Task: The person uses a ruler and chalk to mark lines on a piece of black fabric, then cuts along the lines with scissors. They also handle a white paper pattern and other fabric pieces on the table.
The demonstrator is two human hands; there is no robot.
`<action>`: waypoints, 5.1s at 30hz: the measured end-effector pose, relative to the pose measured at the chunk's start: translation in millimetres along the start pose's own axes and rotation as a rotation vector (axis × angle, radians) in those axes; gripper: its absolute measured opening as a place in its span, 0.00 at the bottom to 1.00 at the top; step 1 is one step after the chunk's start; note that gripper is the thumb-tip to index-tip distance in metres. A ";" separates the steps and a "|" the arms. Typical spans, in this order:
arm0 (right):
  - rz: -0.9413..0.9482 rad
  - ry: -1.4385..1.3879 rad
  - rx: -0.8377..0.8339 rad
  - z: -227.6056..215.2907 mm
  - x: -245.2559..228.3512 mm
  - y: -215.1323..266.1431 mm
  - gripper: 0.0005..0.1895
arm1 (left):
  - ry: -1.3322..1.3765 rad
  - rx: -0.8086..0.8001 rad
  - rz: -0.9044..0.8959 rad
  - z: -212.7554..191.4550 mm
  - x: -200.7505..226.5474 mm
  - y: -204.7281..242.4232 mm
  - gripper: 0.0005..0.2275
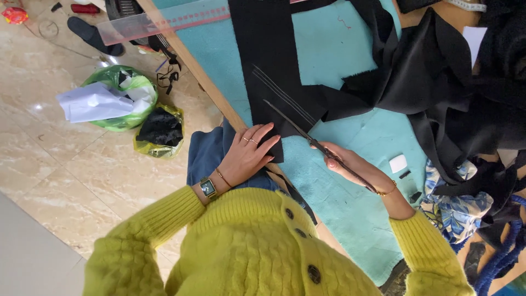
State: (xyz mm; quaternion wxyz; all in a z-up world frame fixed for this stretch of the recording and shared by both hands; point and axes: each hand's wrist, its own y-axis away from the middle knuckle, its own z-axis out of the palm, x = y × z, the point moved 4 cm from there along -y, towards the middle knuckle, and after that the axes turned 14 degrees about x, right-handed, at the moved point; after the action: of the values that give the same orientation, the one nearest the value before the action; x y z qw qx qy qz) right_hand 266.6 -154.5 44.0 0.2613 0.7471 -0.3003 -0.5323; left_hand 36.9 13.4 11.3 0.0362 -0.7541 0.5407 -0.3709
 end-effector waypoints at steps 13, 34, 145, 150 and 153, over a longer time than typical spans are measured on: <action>0.024 -0.083 0.031 9.7 16.7 -9.5 0.38 | 0.020 -0.019 0.009 -0.2 -3.1 0.9 0.27; 0.025 0.076 0.049 13.0 -43.0 -28.6 0.37 | 0.016 -0.016 0.022 -3.8 -4.5 -2.6 0.27; -0.008 0.057 0.112 -67.6 -22.7 -14.9 0.49 | 0.040 0.057 0.270 42.5 1.5 -45.5 0.29; 0.030 0.137 0.107 -66.7 -20.1 -26.2 0.46 | 0.050 0.072 0.277 42.4 1.7 -45.7 0.29; 0.022 0.155 0.101 -63.6 -30.9 -20.0 0.49 | 0.055 0.070 0.273 42.2 1.2 -45.8 0.29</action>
State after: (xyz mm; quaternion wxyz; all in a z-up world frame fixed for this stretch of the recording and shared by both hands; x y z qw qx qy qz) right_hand 322.8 -113.8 68.4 0.2518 0.7948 -0.3140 -0.4542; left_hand 98.5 16.7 2.3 0.0979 -0.6614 0.6258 -0.4016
